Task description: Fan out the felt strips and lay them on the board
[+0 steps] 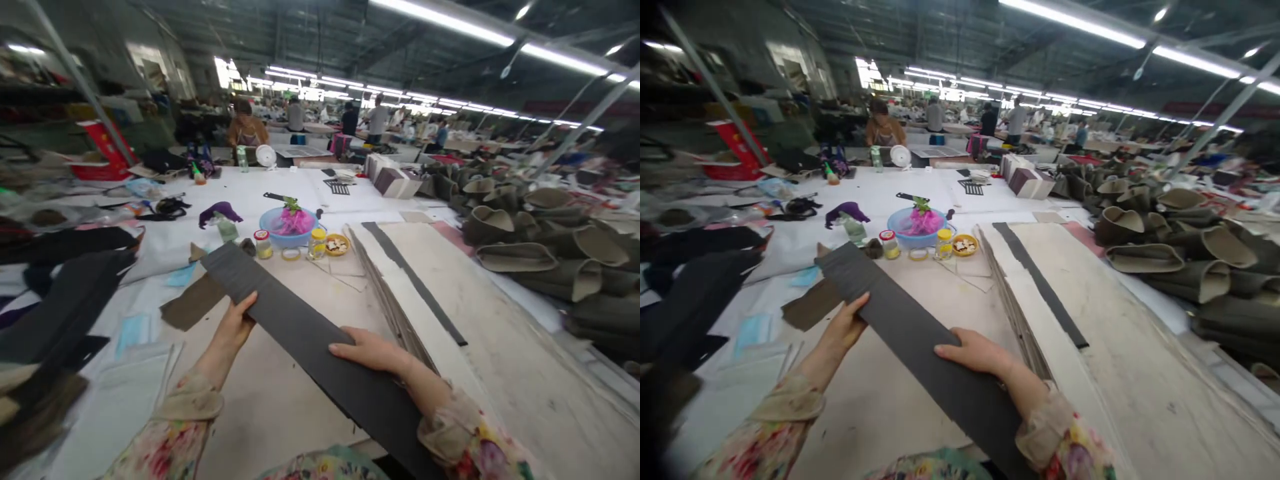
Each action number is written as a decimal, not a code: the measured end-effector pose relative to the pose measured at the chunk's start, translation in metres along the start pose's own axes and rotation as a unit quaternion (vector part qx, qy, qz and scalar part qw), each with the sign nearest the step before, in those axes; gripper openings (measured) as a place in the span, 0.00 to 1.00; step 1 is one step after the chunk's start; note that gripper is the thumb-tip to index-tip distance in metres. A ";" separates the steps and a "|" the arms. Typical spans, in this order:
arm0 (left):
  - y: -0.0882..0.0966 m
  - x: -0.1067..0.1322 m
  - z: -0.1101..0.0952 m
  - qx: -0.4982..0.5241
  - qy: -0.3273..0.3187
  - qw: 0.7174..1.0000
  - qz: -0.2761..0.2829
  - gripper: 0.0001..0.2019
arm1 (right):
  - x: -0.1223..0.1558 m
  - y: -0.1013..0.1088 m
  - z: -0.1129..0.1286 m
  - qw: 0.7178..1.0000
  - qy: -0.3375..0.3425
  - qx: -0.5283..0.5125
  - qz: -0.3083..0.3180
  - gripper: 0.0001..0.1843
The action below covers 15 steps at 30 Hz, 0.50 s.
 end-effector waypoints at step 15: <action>-0.365 -0.011 0.220 -0.196 0.175 0.917 0.300 0.26 | 0.220 0.202 -0.155 0.931 -0.148 -0.006 -0.332 0.34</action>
Point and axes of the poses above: each hand's wrist, its own x-axis away from the middle knuckle, its own y-axis out of the back of the hand, z = x × y, the point moved 6 cm from there along -x, towards the middle knuckle, and after that the axes turned 8 degrees about y, right-handed, at the moved point
